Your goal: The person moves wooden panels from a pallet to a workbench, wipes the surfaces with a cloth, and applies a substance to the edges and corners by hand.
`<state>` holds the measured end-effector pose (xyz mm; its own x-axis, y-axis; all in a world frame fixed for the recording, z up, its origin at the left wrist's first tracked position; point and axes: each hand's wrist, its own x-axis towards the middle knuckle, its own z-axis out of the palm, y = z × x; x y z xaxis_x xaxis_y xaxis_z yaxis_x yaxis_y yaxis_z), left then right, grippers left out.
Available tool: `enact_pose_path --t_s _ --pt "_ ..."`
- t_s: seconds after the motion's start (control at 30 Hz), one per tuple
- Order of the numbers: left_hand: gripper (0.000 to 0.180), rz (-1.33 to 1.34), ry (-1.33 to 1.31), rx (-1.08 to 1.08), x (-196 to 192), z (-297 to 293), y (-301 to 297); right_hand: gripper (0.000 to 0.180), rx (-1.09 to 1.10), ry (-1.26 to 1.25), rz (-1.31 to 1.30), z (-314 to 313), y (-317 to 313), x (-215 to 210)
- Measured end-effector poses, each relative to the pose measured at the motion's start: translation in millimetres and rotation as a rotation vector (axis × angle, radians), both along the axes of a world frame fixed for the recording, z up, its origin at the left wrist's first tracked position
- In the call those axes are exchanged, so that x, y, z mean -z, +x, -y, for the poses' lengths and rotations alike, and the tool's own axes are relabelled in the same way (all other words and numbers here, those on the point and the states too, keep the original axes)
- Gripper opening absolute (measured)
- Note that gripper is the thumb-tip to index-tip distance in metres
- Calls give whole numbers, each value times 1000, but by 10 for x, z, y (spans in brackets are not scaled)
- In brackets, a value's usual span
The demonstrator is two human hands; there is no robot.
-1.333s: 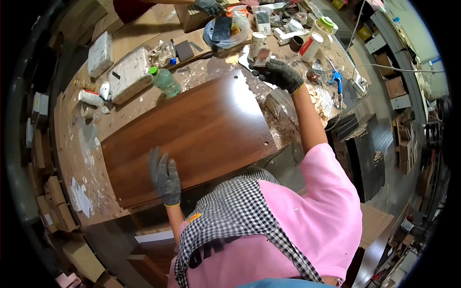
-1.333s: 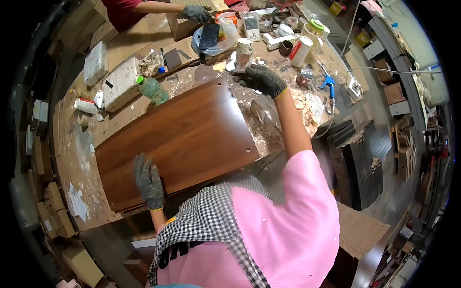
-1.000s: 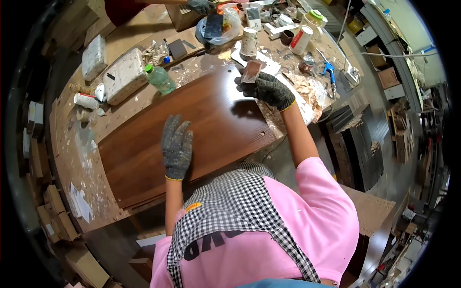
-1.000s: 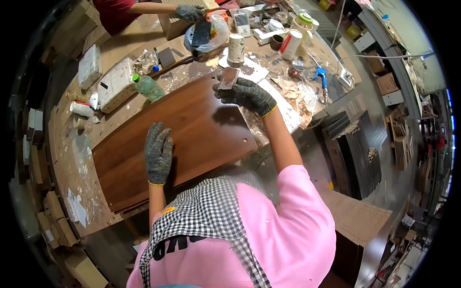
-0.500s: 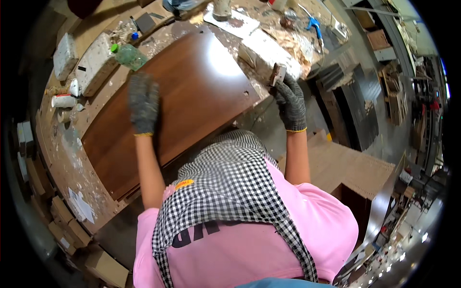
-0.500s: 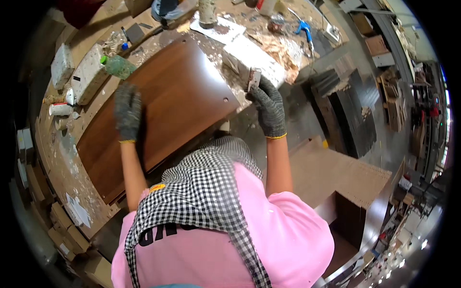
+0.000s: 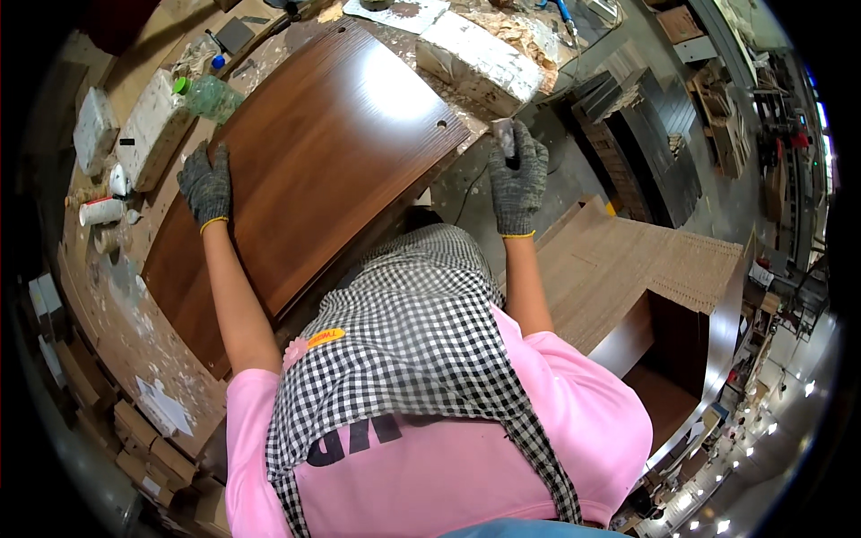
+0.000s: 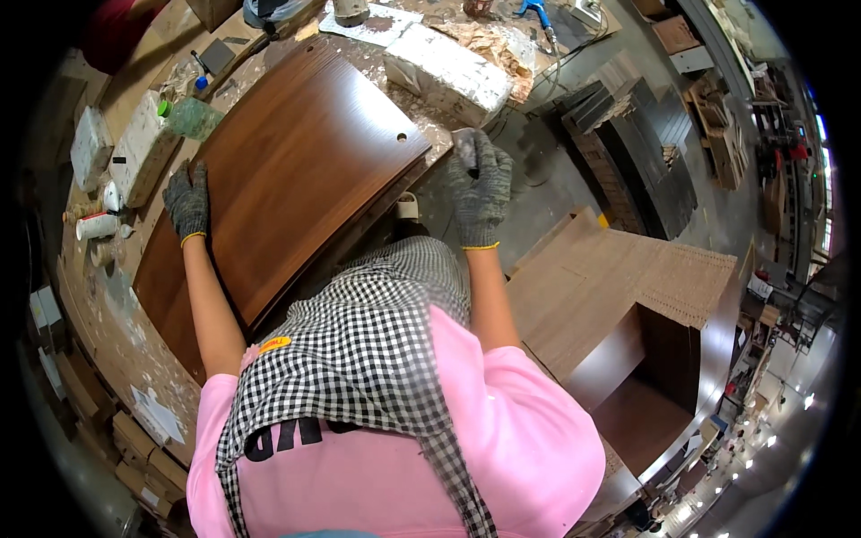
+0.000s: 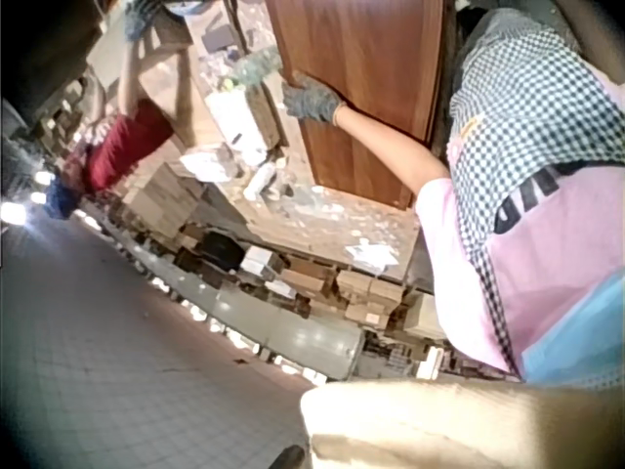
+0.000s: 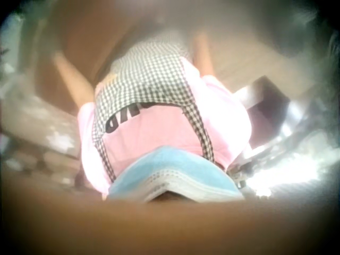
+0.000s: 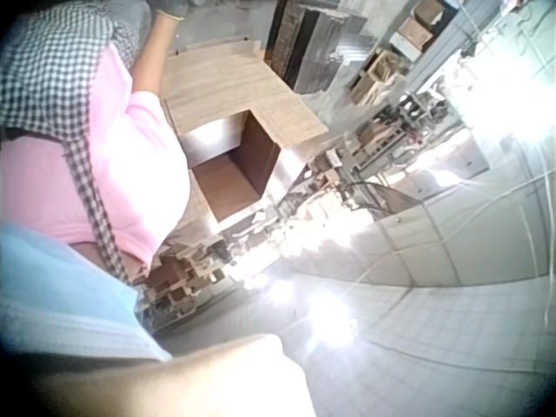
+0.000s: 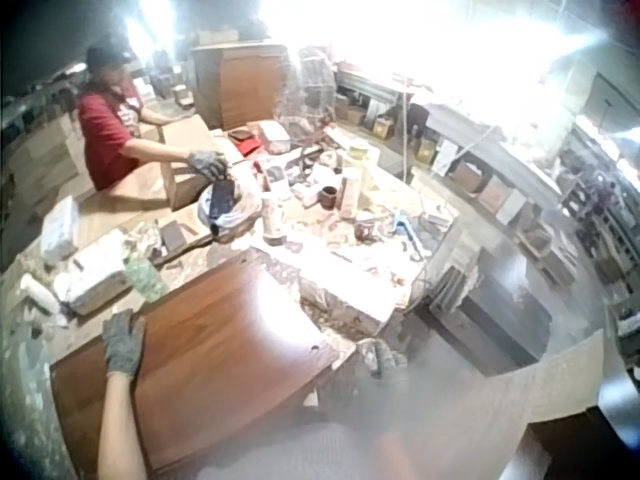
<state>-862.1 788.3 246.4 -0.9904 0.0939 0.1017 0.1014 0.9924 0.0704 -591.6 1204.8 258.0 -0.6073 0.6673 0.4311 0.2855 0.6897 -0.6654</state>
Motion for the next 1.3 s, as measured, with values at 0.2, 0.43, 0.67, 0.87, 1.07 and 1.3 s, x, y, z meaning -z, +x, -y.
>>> enact_pose_path --t_s 0.2,0.43,0.67,0.87,1.07,1.3 --pt "66 -4 -7 -7 -4 31 15 52 -140 27 60 24 24 -12" --pt "67 51 -18 -31 -73 -10 3 52 -158 29 -12 381 -21 -109" --pt "64 7 279 31 63 304 -22 50 -587 -12 55 1174 370 -246" --pt "60 -84 466 107 -128 1191 370 44 -300 144 -54 607 89 -212" --pt "81 84 218 -239 -244 2718 1315 35 -619 118 -30 1369 122 -265" --pt "99 347 123 -583 -271 2989 1917 35 -1069 106 130 2269 325 -542"
